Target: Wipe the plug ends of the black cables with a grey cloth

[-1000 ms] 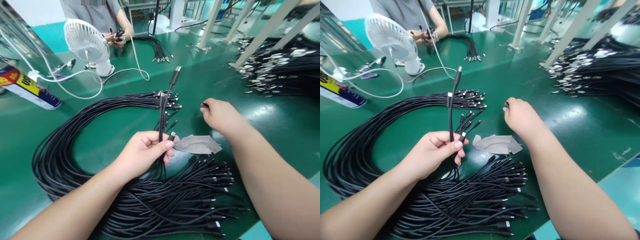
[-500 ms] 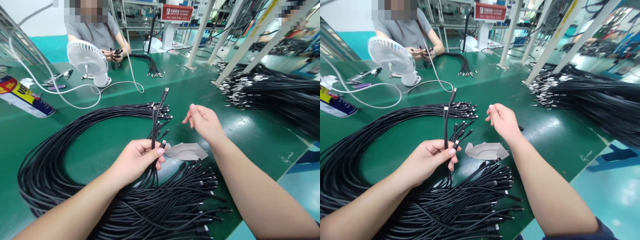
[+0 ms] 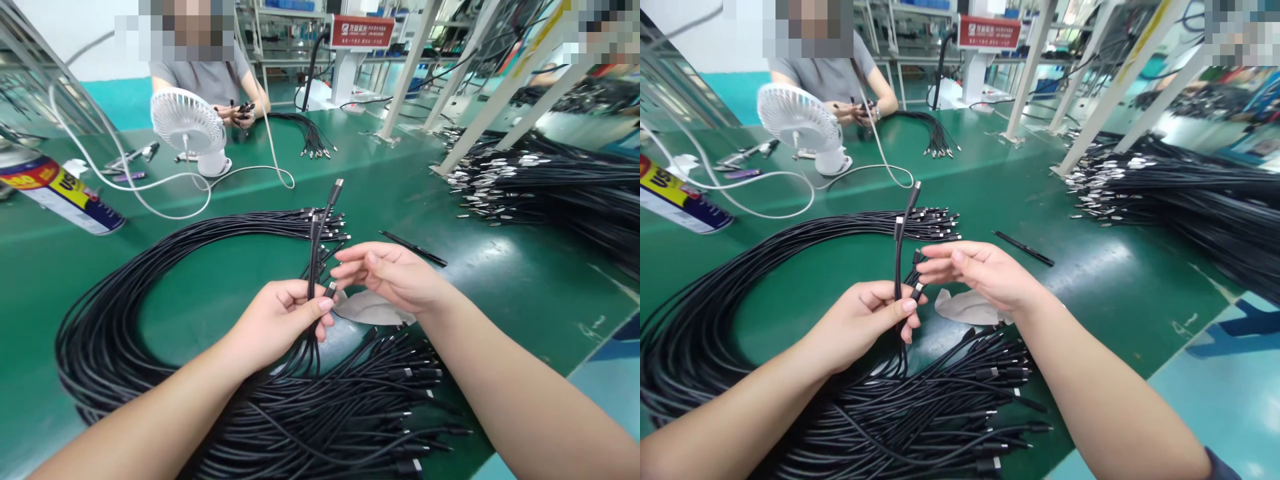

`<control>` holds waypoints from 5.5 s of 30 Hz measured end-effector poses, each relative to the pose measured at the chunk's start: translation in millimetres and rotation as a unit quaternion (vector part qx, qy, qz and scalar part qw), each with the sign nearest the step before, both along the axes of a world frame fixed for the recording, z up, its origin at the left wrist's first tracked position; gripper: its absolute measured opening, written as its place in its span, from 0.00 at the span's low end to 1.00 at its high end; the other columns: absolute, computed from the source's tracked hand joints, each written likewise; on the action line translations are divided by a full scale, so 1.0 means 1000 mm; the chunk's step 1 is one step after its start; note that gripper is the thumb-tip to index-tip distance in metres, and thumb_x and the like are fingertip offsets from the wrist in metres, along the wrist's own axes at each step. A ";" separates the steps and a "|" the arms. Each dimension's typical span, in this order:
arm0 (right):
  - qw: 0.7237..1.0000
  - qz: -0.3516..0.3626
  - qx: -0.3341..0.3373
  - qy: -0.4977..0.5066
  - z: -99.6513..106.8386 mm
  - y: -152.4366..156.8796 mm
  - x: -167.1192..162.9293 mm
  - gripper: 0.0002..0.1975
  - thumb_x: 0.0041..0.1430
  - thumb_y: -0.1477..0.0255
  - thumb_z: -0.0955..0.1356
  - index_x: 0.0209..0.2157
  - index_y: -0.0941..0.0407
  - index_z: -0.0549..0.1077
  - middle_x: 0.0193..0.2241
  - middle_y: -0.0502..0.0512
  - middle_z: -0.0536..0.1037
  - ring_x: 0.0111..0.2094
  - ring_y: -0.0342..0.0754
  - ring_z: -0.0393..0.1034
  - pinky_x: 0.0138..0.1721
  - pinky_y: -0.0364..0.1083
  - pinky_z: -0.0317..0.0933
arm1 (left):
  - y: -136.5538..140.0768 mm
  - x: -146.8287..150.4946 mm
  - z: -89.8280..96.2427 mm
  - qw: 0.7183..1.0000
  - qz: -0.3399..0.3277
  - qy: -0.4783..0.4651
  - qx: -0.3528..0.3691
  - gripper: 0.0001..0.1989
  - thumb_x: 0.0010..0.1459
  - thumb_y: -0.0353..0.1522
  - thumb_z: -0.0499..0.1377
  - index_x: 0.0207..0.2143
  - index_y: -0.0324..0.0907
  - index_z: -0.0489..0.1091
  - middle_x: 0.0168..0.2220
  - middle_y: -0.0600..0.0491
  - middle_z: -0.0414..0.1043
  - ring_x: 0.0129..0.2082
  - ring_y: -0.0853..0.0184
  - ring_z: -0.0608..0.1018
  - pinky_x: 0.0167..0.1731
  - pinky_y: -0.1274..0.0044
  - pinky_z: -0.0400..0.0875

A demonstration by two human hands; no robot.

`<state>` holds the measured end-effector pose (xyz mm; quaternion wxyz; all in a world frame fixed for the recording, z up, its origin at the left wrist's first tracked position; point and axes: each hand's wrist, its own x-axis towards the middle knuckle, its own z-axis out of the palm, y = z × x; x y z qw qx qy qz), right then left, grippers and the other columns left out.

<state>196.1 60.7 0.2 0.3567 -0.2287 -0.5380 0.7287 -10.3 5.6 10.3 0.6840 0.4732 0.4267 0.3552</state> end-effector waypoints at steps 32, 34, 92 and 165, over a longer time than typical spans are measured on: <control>0.829 -0.288 0.294 -0.378 -0.001 0.015 0.013 0.37 0.54 0.61 0.72 0.63 0.50 0.59 0.58 0.64 0.69 0.57 0.58 0.67 0.47 0.56 0.67 | -0.001 0.001 -0.001 1.000 0.013 -0.017 0.004 0.14 0.51 0.40 0.68 0.30 0.37 0.76 0.22 0.55 0.72 0.20 0.74 0.71 0.26 0.79 0.70; 0.836 -0.197 0.305 -0.412 0.005 0.006 0.010 0.24 0.54 0.63 0.71 0.52 0.52 0.71 0.48 0.60 0.76 0.45 0.54 0.74 0.42 0.52 0.68 | -0.001 0.001 -0.001 1.000 0.014 -0.015 0.004 0.15 0.50 0.40 0.68 0.31 0.37 0.75 0.22 0.55 0.72 0.20 0.73 0.71 0.26 0.79 0.70; 0.858 -0.067 0.401 -0.313 0.022 -0.026 -0.011 0.10 0.59 0.77 0.64 0.25 0.59 0.71 0.18 0.48 0.71 0.19 0.37 0.63 0.22 0.38 0.56 | -0.001 0.003 0.004 0.996 -0.013 0.081 0.033 0.06 0.51 0.25 0.60 0.22 0.36 0.73 0.19 0.57 0.71 0.19 0.75 0.71 0.22 0.84 0.64; 0.913 -0.195 0.241 -0.266 0.031 -0.021 -0.005 0.10 0.63 0.70 0.65 0.28 0.57 0.71 0.19 0.49 0.72 0.19 0.41 0.67 0.21 0.40 0.62 | 0.000 0.005 0.002 0.999 -0.007 0.038 -0.019 0.08 0.54 0.30 0.63 0.24 0.36 0.72 0.21 0.55 0.73 0.18 0.75 0.73 0.23 0.83 0.67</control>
